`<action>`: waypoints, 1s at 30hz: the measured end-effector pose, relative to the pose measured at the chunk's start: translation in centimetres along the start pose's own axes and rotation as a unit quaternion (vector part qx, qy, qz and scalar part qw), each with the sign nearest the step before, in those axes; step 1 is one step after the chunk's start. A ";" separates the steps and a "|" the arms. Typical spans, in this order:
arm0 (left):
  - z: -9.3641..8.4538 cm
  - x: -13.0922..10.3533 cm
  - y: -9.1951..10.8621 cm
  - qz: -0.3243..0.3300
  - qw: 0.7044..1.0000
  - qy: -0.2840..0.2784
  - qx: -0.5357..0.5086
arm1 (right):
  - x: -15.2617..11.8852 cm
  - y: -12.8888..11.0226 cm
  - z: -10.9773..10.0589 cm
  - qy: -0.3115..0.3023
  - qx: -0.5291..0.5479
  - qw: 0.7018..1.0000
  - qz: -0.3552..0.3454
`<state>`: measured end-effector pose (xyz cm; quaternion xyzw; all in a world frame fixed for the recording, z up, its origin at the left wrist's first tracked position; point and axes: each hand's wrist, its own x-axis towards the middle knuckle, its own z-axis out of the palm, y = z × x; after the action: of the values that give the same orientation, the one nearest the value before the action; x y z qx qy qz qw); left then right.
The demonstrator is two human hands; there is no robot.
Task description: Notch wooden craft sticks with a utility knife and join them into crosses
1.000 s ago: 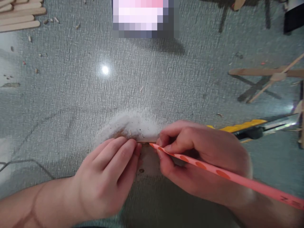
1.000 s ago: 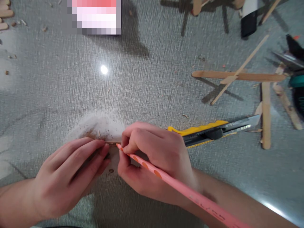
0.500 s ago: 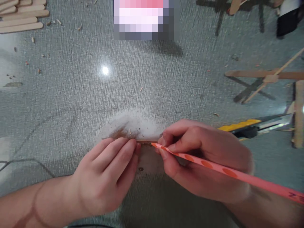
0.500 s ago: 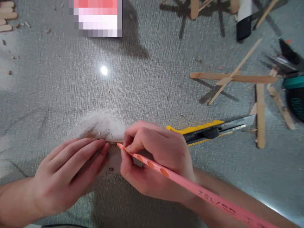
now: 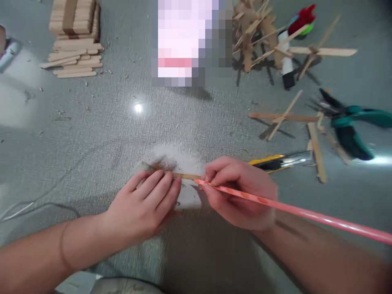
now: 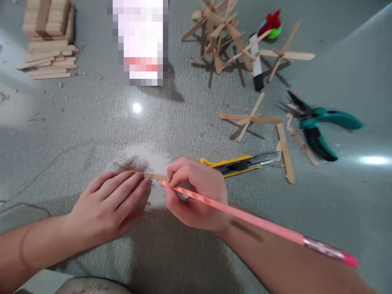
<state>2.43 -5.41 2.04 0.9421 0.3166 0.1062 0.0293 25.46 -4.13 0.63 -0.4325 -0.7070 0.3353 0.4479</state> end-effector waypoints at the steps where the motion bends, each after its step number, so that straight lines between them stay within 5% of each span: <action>1: 0.0 -0.1 0.0 0.001 1.000 -0.017 0.003 | -0.1 0.0 0.1 0.010 -0.009 1.000 -0.004; 9: 0.3 -0.4 -1.4 0.026 0.998 -0.054 -0.032 | -0.5 -0.1 0.3 0.054 -0.079 0.993 -0.072; 15: 0.5 -0.1 -1.6 0.034 0.997 -0.048 -0.041 | 0.7 -0.3 -1.9 0.076 -0.188 0.973 -0.107; 22: 0.6 0.4 -0.5 0.000 0.998 -0.052 -0.031 | 3.2 1.4 -4.8 0.012 -0.354 0.934 -0.039; 30: 1.5 1.2 0.4 -0.011 0.999 -0.040 -0.031 | 4.5 2.5 -2.4 -0.107 -0.441 0.891 0.017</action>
<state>3.92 -5.01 0.81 0.9407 0.3222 0.0780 0.0719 27.43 1.21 0.91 -0.5586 -0.8187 0.0408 0.1267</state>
